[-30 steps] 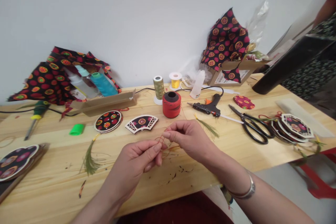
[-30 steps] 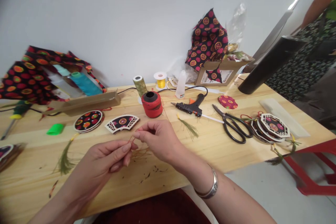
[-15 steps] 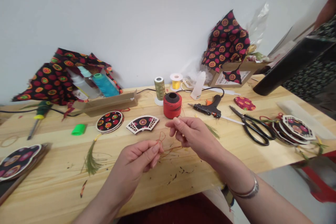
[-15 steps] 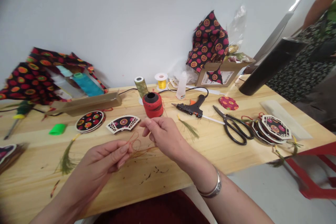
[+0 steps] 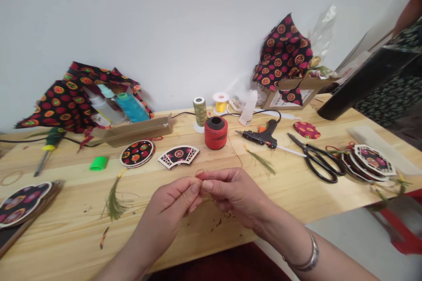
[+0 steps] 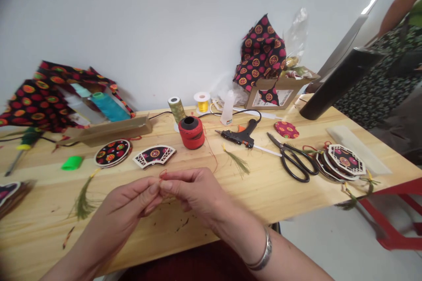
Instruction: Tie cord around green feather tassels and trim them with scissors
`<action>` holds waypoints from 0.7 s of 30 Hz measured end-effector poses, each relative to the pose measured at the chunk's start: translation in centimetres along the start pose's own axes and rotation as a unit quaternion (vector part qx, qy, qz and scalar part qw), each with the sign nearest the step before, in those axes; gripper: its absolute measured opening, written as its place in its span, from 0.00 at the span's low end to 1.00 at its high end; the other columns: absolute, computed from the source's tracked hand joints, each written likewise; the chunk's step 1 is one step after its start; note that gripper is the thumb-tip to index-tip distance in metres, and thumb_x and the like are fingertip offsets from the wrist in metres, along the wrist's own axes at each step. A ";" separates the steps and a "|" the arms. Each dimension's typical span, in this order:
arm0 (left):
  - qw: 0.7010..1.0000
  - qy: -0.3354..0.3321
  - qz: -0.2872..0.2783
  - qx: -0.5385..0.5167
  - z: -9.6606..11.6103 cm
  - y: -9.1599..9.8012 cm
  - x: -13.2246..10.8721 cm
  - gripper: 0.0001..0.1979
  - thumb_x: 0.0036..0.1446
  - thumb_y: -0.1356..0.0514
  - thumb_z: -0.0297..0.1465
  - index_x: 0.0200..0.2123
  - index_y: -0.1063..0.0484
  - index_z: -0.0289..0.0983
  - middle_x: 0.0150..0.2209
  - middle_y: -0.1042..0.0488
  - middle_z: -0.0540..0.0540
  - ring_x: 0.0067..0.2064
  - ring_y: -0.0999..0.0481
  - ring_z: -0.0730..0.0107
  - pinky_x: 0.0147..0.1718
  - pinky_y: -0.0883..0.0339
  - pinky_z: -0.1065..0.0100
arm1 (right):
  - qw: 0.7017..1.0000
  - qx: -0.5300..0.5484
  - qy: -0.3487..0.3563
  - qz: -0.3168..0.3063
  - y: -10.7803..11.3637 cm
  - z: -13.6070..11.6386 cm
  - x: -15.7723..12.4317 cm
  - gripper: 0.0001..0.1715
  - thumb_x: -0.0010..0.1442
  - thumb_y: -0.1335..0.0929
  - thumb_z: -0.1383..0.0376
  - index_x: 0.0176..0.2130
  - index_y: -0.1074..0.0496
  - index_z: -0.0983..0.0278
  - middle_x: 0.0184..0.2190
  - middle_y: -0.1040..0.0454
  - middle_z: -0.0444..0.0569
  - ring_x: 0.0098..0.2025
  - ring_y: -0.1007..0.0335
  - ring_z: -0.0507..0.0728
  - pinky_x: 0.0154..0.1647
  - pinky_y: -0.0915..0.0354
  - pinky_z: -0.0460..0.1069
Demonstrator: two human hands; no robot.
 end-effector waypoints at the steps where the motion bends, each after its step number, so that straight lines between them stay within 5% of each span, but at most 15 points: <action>1: 1.000 -0.005 -0.005 0.012 0.2 -0.1 0.0 0.17 0.59 0.47 0.39 0.22 0.35 0.37 0.20 0.43 0.56 0.24 0.45 0.75 0.23 0.50 0.72 | 1.000 0.011 0.000 0.005 -0.1 -0.1 0.1 0.18 0.40 0.24 0.61 0.33 0.22 0.66 0.18 0.34 0.39 0.16 0.53 0.42 0.17 0.63 0.43; 8: 0.999 -0.009 -0.020 0.050 0.6 -0.4 -0.2 0.15 0.59 0.47 0.37 0.23 0.32 0.38 0.19 0.43 0.55 0.23 0.43 0.74 0.23 0.49 0.72 | 0.999 -0.004 0.036 0.033 0.1 -0.3 0.3 0.15 0.39 0.24 0.60 0.25 0.27 0.67 0.18 0.31 0.41 0.18 0.46 0.44 0.17 0.59 0.43; 21: 0.998 0.046 -0.019 0.033 -0.3 0.7 -0.1 0.12 0.56 0.43 0.38 0.27 0.26 0.37 0.20 0.33 0.53 0.23 0.38 0.74 0.23 0.47 0.73 | 0.969 -0.075 0.205 0.111 2.0 -3.0 -0.1 0.12 0.44 0.27 0.61 0.24 0.30 0.66 0.14 0.43 0.35 0.17 0.56 0.44 0.18 0.60 0.45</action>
Point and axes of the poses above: each hand's wrist, its own x-axis towards the middle knuckle, its own y-axis out of the back of the hand, z = x × y, the point moved 1 cm from there along x, towards the middle knuckle
